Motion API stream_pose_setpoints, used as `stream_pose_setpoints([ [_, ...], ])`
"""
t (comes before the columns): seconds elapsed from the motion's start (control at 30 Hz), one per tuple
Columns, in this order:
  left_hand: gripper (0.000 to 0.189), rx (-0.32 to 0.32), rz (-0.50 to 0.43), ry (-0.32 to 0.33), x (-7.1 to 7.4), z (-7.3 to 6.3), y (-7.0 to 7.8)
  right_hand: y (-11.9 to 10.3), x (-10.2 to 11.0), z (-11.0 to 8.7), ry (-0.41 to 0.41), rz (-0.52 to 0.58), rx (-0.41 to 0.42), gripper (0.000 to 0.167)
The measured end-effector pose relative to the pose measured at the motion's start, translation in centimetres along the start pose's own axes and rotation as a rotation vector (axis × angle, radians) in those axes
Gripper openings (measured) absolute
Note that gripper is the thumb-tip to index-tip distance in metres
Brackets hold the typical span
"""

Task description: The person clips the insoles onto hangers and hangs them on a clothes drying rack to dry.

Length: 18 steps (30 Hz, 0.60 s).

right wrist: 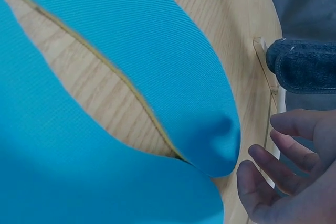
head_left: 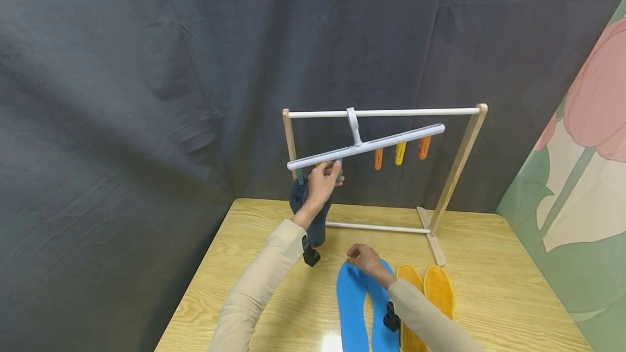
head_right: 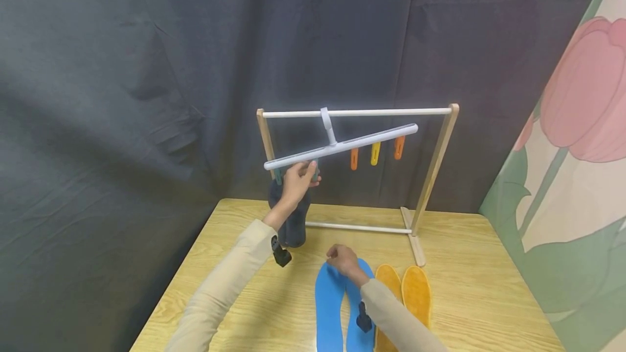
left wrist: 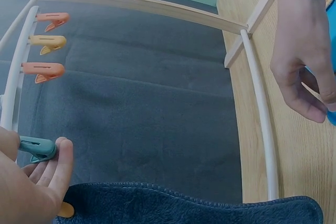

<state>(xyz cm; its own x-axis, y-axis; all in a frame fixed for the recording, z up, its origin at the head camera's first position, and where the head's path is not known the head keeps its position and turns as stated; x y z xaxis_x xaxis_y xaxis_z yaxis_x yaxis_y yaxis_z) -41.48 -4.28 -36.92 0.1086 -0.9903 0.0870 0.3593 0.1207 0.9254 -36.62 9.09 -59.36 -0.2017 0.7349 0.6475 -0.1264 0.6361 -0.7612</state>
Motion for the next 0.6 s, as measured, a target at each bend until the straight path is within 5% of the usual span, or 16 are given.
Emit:
stream_pose_setpoints([
  [0.37, 0.038, -0.009, -0.038, 0.034, 0.0, 0.1, -0.1, 0.3, -0.2, -0.6, -0.011, 0.005, 0.033, 0.013],
  [0.6, 0.030, -0.018, -0.070, 0.003, 0.0, -1.2, 2.8, 0.9, -0.4, -0.6, -0.016, 0.013, 0.008, 0.012],
])
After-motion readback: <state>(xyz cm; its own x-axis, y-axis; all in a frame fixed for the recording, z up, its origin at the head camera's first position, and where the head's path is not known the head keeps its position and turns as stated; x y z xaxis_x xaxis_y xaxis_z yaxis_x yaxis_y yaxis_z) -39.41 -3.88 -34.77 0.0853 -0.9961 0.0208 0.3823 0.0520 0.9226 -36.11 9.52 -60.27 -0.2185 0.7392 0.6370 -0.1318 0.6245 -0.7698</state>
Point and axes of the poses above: each hand's wrist, its own z-axis towards the middle knuckle, its own x-axis out of the back of the hand, y = z × x, the point moved 8 cm from there along z, towards the middle knuckle, and after that the axes turned 2 degrees about -z, right-handed, at the moved point
